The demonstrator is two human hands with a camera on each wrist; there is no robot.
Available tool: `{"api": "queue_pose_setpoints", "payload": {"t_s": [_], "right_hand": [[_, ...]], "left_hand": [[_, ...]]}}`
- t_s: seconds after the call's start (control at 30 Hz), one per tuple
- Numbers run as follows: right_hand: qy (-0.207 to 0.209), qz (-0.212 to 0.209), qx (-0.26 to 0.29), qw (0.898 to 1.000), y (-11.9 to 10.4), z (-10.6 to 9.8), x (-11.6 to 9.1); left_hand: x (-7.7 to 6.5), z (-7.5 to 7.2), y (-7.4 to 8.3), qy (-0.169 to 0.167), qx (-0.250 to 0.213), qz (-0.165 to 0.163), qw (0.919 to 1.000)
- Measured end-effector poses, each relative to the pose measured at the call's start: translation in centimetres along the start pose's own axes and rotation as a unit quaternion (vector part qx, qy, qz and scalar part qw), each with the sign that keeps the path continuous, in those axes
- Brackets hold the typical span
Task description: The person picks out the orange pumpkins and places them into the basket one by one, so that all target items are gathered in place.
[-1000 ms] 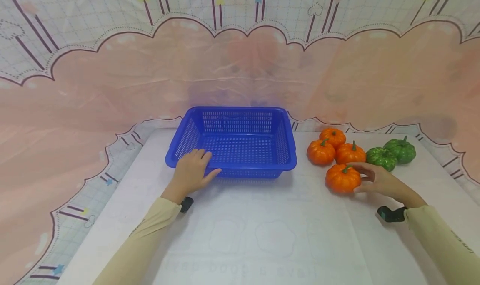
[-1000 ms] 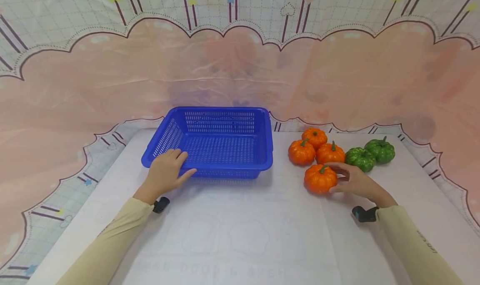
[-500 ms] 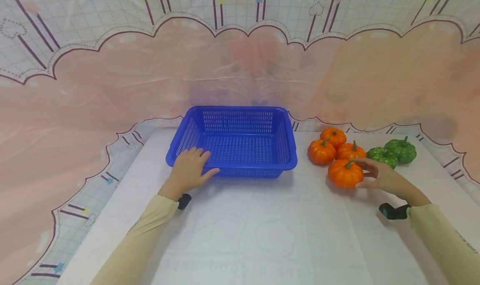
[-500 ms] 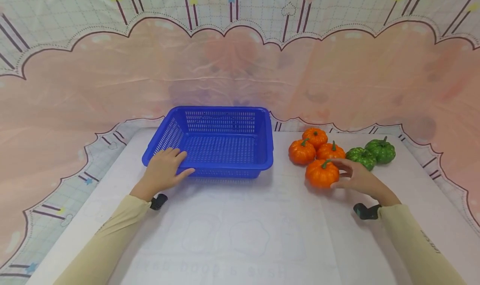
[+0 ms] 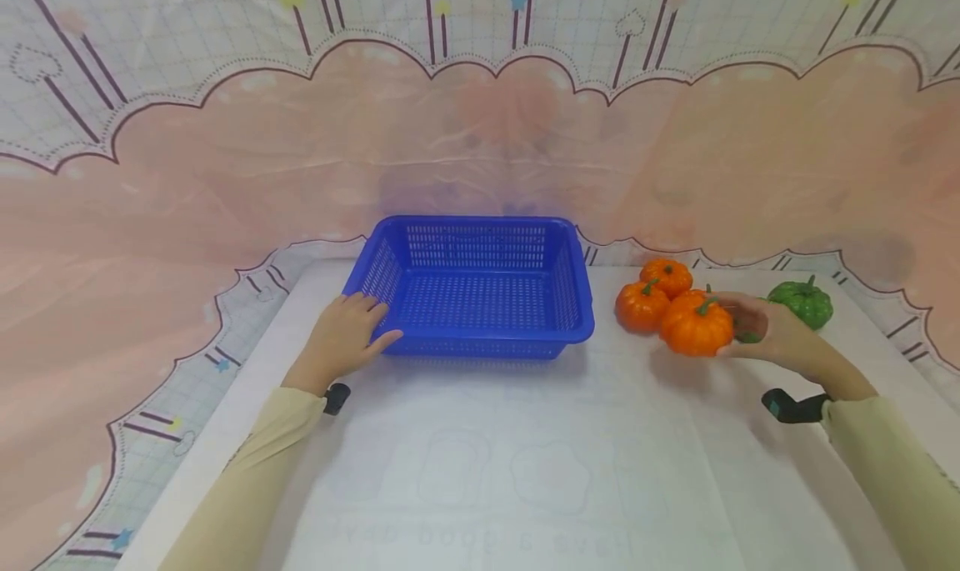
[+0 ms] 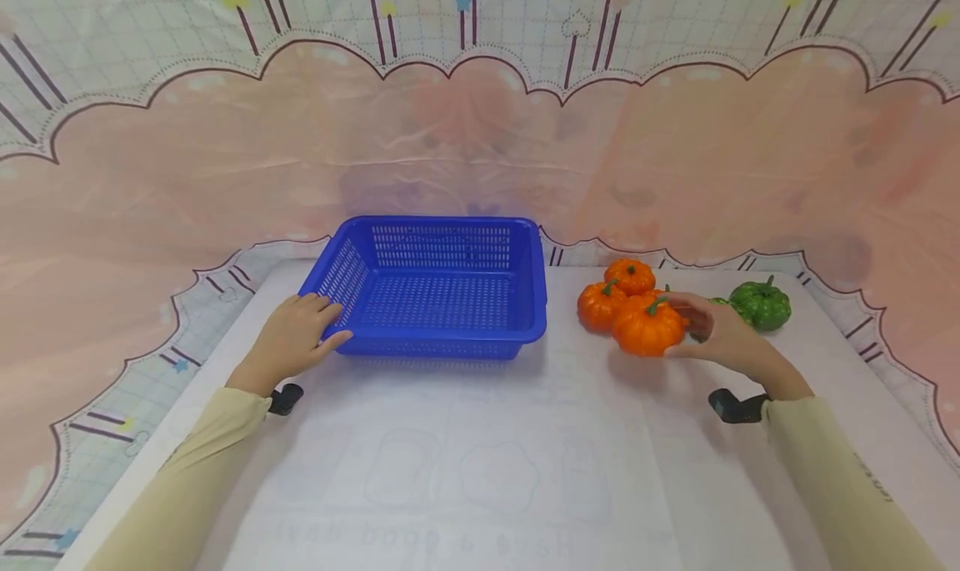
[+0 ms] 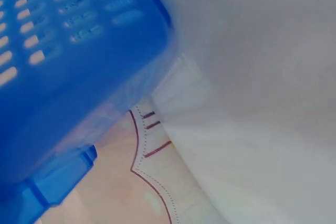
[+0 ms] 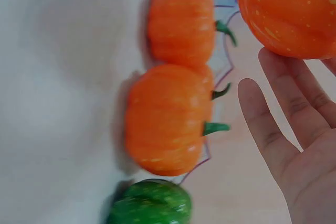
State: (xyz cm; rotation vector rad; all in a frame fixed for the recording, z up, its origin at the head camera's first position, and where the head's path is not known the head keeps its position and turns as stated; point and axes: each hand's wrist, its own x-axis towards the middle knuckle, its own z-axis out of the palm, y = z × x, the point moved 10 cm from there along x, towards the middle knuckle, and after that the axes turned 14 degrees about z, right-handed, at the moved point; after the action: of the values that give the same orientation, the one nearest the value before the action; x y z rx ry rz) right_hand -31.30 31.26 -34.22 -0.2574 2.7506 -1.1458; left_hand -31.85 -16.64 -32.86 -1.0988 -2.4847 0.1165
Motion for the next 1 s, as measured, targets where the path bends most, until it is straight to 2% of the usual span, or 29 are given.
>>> {"api": "queue_pose_setpoints", "payload": {"t_s": [0.17, 0.33, 0.43, 0.57, 0.73, 1.0], "right_hand": [[0.011, -0.003, -0.010, 1.000, -1.4, -0.5, 0.1], [0.012, -0.005, -0.010, 1.000, -2.9, -0.8, 0.8], [0.008, 0.014, -0.018, 1.000, -3.9, -1.0, 1.3], [0.011, 0.025, -0.022, 0.999, -5.9, -1.3, 2.1], [0.013, -0.004, -0.005, 1.000, -8.6, -1.4, 3.7], [-0.028, 0.005, 0.005, 1.000, -11.1, -0.2, 6.3]], "left_hand": [[-0.4, 0.4, -0.1, 0.015, 0.002, 0.009, 0.9998], [-0.5, 0.0, 0.2, 0.059, 0.008, 0.024, 0.9979], [-0.6, -0.1, 0.2, 0.077, 0.009, 0.028, 0.9966], [-0.5, 0.0, 0.0, 0.068, -0.001, 0.023, 0.9975], [-0.5, 0.2, -0.3, 0.040, -0.007, 0.011, 0.9991], [-0.6, 0.4, -0.3, 0.032, -0.011, 0.003, 0.9994]]}}
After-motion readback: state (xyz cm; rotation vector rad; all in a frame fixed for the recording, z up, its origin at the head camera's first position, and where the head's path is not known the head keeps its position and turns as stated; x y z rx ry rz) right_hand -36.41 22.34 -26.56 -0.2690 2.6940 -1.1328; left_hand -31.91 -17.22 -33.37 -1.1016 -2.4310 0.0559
